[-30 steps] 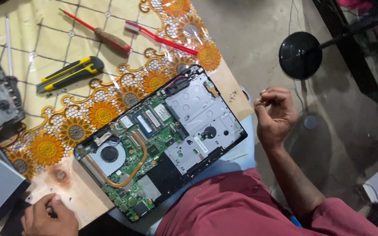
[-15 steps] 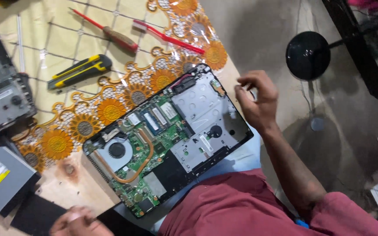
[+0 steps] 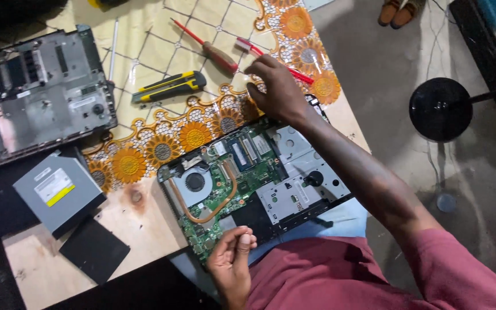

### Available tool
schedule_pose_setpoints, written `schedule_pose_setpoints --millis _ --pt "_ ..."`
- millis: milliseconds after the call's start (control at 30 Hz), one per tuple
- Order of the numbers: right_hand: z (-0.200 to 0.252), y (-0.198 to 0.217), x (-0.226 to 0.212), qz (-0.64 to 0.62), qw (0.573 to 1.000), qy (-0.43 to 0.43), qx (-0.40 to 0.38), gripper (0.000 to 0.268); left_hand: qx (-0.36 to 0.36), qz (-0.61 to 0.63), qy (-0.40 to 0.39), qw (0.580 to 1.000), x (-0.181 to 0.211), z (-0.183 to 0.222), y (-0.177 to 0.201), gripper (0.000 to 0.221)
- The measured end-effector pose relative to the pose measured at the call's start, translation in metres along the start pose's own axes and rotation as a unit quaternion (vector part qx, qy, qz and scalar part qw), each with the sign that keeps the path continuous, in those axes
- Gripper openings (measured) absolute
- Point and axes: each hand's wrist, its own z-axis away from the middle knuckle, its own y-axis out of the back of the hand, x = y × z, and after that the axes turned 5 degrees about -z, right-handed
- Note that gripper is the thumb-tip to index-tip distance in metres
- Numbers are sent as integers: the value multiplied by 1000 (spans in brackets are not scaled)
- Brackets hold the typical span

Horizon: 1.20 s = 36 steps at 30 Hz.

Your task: Disassembling a laptop by removing internal screws with a screwdriver and prying the outer casing apart.

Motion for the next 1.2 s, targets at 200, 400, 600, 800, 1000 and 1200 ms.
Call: schedule_pose_setpoints --millis 200,400,600,800,1000,1200 --pt "-48 -56 26 73 997 21 -17 57 8 2 -4 1000 9 7 3 14" --pt "-47 -39 11 -149 971 89 164 23 6 103 10 995 -1 6 15 12" --pt "81 46 -65 -333 911 95 225 32 35 215 94 972 -12 -5 16 12" --pt "216 63 -62 -450 869 -16 205 28 -27 265 151 952 -7 -18 1 10" --pt "266 63 -75 -352 895 -67 266 36 -55 262 170 948 -3 -17 -21 9" --pt "267 54 -78 -342 894 -43 287 34 -54 291 216 931 -15 -8 -26 10"
